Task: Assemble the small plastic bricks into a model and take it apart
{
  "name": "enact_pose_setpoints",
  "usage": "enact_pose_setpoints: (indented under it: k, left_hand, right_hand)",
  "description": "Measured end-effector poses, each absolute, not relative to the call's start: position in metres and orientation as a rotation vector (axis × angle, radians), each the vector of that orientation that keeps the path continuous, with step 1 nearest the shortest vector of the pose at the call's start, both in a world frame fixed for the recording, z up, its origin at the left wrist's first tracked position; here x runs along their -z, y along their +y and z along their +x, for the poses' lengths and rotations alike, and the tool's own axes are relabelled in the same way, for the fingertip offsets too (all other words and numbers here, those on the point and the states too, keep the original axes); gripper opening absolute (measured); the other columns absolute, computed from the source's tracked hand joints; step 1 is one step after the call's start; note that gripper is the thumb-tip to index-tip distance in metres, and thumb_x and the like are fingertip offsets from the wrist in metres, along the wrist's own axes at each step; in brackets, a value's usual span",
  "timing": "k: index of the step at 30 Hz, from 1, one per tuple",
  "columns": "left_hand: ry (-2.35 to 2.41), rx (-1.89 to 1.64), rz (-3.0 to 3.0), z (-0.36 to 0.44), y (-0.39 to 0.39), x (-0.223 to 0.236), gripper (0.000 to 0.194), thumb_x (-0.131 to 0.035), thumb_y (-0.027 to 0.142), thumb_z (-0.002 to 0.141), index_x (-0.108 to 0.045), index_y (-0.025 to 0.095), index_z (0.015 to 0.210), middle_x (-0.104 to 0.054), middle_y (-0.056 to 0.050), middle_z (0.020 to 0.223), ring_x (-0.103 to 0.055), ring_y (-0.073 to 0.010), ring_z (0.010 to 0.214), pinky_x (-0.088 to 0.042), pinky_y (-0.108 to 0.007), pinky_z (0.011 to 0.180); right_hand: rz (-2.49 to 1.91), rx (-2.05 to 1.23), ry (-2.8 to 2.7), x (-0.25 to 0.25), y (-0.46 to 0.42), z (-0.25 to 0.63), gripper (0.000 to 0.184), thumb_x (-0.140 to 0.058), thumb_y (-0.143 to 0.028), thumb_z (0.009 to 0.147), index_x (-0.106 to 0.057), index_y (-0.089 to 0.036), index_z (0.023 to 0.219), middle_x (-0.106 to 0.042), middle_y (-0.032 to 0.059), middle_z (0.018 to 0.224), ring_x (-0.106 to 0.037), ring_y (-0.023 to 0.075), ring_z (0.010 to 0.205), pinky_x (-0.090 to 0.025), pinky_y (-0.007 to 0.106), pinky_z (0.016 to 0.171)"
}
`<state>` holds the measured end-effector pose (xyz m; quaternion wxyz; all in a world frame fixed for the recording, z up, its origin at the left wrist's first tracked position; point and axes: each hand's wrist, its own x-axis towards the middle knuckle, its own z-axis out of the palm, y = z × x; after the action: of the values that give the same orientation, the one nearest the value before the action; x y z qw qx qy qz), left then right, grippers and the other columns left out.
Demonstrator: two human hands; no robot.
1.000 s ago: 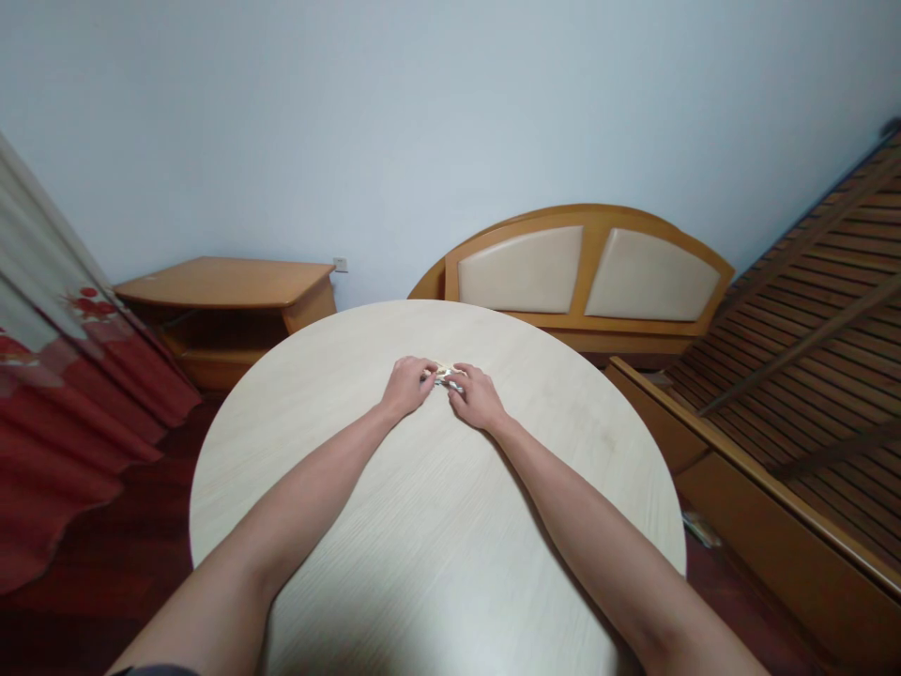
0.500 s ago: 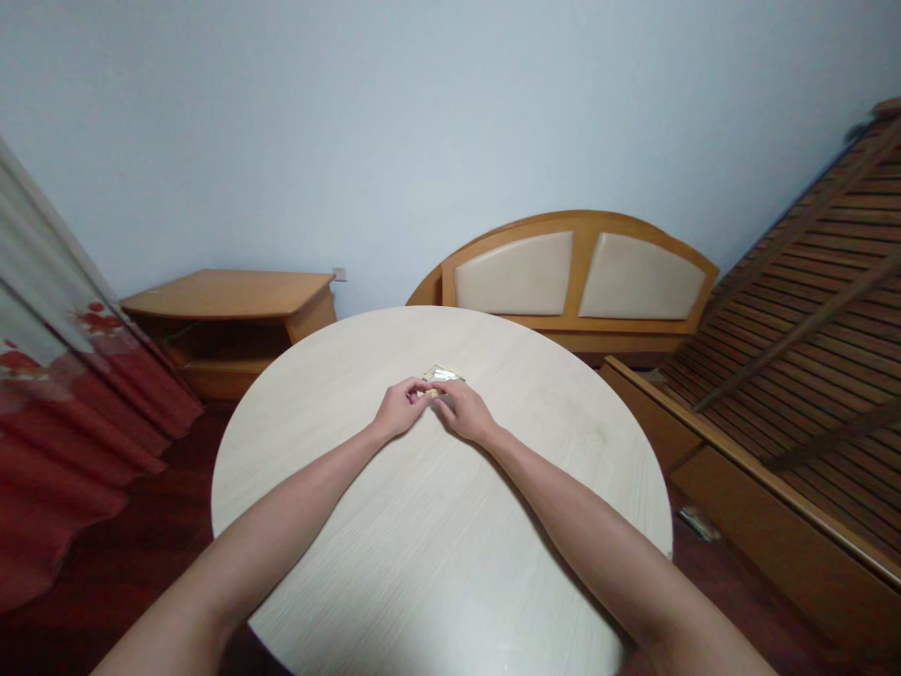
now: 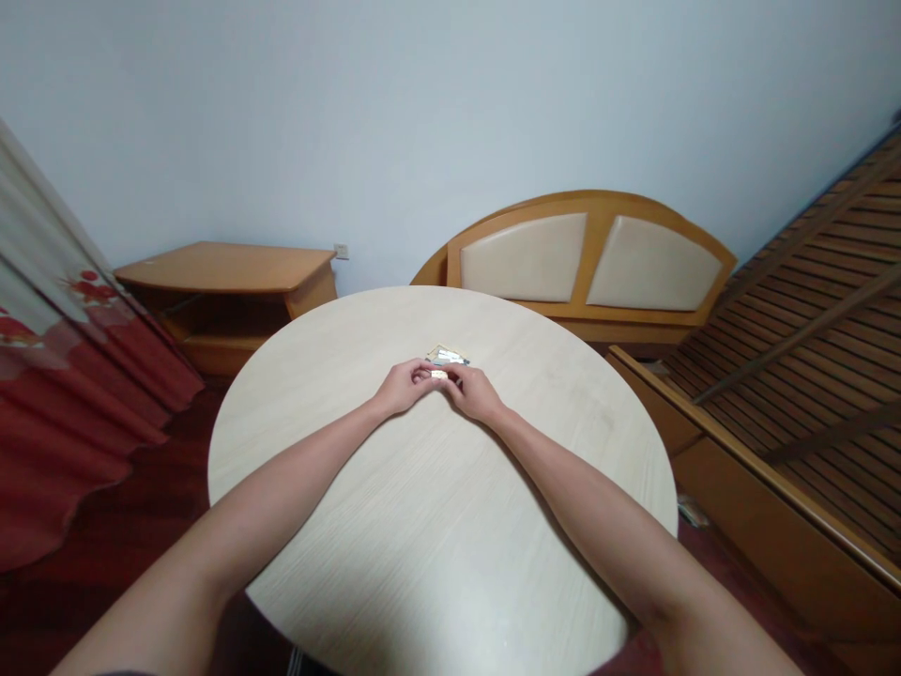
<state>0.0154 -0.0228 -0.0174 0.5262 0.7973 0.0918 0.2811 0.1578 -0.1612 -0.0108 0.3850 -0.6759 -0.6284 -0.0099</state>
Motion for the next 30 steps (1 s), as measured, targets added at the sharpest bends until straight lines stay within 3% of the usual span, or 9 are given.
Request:
enact_pose_setpoints:
  k: [5,9,13,20,30]
  left_hand:
    - [0.217,-0.613,1.899,0.017,-0.020,0.020,0.053,-0.078,0.054,0.080,-0.070,0.012,0.111,-0.073,-0.008,0.091,-0.066,-0.0174,0.079,-0.052,-0.028,0.072]
    - [0.239,-0.602,1.903,0.021,-0.018,0.021,0.046,-0.078,0.049,0.080,-0.070,0.012,0.106,-0.074,-0.009,0.095,-0.068,-0.0176,0.081,-0.053,-0.029,0.074]
    - [0.228,-0.568,1.929,0.027,-0.014,0.020,0.040,-0.076,0.042,0.081,-0.071,0.011,0.106,-0.073,-0.007,0.084,-0.066,-0.0168,0.075,-0.051,-0.027,0.071]
    - [0.227,-0.683,1.924,0.026,-0.013,0.022,0.040,-0.075,0.042,0.081,-0.072,0.013,0.108,-0.073,-0.007,0.090,-0.064,-0.0166,0.078,-0.049,-0.027,0.071]
    - [0.207,-0.648,1.887,0.024,-0.015,0.020,0.040,-0.072,0.044,0.083,-0.070,0.013,0.109,-0.072,-0.007,0.091,-0.064,-0.0175,0.080,-0.050,-0.028,0.071]
  right_hand:
    - [-1.704,0.032,-1.561,0.014,-0.160,0.160,0.023,-0.060,-0.018,0.093,-0.071,-0.018,0.113,-0.075,0.0058,0.090,-0.064,0.0184,0.075,-0.048,0.029,0.073]
    - [-1.681,0.034,-1.534,0.018,-0.159,0.161,0.025,-0.059,-0.014,0.092,-0.071,-0.018,0.113,-0.076,0.0079,0.097,-0.067,0.0201,0.081,-0.050,0.031,0.079]
    - [-1.647,0.027,-1.509,0.020,-0.156,0.164,0.028,-0.056,-0.012,0.091,-0.071,-0.019,0.114,-0.077,0.0090,0.107,-0.070,0.0212,0.091,-0.052,0.032,0.085]
    - [-1.639,-0.020,-1.502,0.020,-0.155,0.166,0.026,-0.055,-0.020,0.096,-0.070,-0.020,0.117,-0.077,0.0086,0.108,-0.069,0.0209,0.091,-0.053,0.033,0.085]
    - [-1.658,-0.099,-1.498,0.016,-0.155,0.163,0.026,-0.057,-0.030,0.097,-0.069,-0.017,0.116,-0.074,0.0041,0.083,-0.062,0.0167,0.069,-0.048,0.028,0.069]
